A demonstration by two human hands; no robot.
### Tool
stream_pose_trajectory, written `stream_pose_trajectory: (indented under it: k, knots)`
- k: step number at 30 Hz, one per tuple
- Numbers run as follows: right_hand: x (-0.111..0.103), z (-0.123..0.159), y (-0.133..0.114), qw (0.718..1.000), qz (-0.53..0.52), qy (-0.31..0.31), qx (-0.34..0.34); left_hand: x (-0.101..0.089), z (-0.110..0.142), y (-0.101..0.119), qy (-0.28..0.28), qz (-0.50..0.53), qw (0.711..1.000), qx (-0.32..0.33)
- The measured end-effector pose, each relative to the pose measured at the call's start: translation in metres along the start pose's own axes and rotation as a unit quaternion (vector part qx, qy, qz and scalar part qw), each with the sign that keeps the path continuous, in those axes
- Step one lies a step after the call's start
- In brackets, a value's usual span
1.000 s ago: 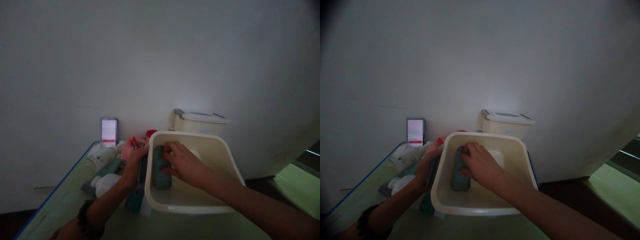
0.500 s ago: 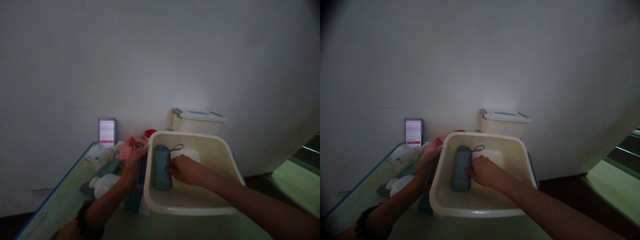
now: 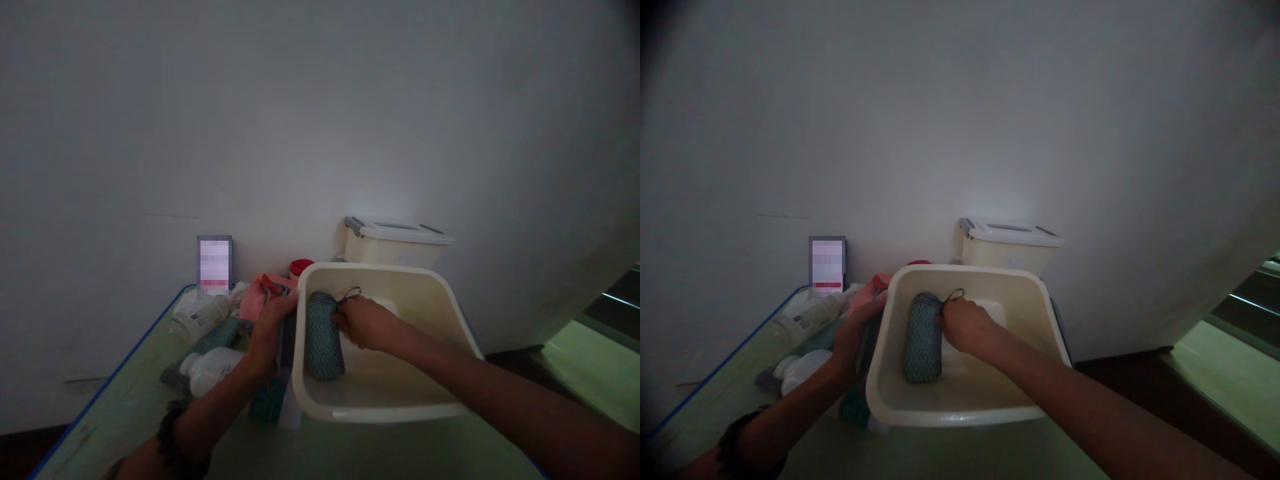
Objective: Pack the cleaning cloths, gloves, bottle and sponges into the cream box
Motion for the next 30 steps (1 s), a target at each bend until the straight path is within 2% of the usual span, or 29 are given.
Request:
stream_pose_trajectory:
  k: [2,3,7,10,16,21,24,27,28,30]
  knots:
    - [-0.005,0.004,-0.001,0.999,0.032,0.02,0.007,-0.001,0.002,0.004,0.009,-0.005,1.0,0.027]
    - [-0.008,0.007,-0.002,0.999,0.045,0.027,0.009,0.0,0.003,0.002,0.004,-0.005,1.0,0.019]
    - [-0.023,0.022,0.001,0.998,0.063,0.022,0.008,0.01,0.013,-0.018,0.003,-0.015,0.997,-0.079]
    - [-0.031,0.032,0.015,0.999,0.052,0.002,0.013,0.022,0.019,-0.036,0.005,-0.046,0.992,-0.12]
    - [-0.022,0.043,0.051,0.998,0.023,-0.016,0.049,0.061,0.01,-0.075,-0.07,-0.04,0.984,-0.157]
    - [-0.017,0.045,0.062,0.997,0.008,0.031,0.067,0.066,-0.004,-0.092,-0.088,-0.096,0.973,-0.192]
    - [-0.024,0.045,0.06,0.994,0.001,0.083,0.076,0.063,-0.007,-0.089,-0.108,-0.144,0.963,-0.201]
    - [-0.034,0.044,0.05,0.989,-0.025,0.132,0.068,0.055,-0.006,-0.072,-0.151,-0.263,0.934,-0.191]
    - [-0.037,0.043,0.045,0.987,-0.038,0.145,0.058,0.052,-0.007,-0.06,-0.18,-0.385,0.894,-0.143]
    - [-0.043,0.042,0.032,0.984,-0.068,0.164,0.031,0.035,-0.011,-0.031,-0.157,-0.461,0.869,-0.084]
Point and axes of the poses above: each hand's wrist, its own z-axis away from the middle knuckle, its own x-axis out of the palm, y = z × x, the point moved 9 cm from there along -z, towards the middle knuckle, and after that the axes turned 2 degrees about -x, right-handed, at the moved point
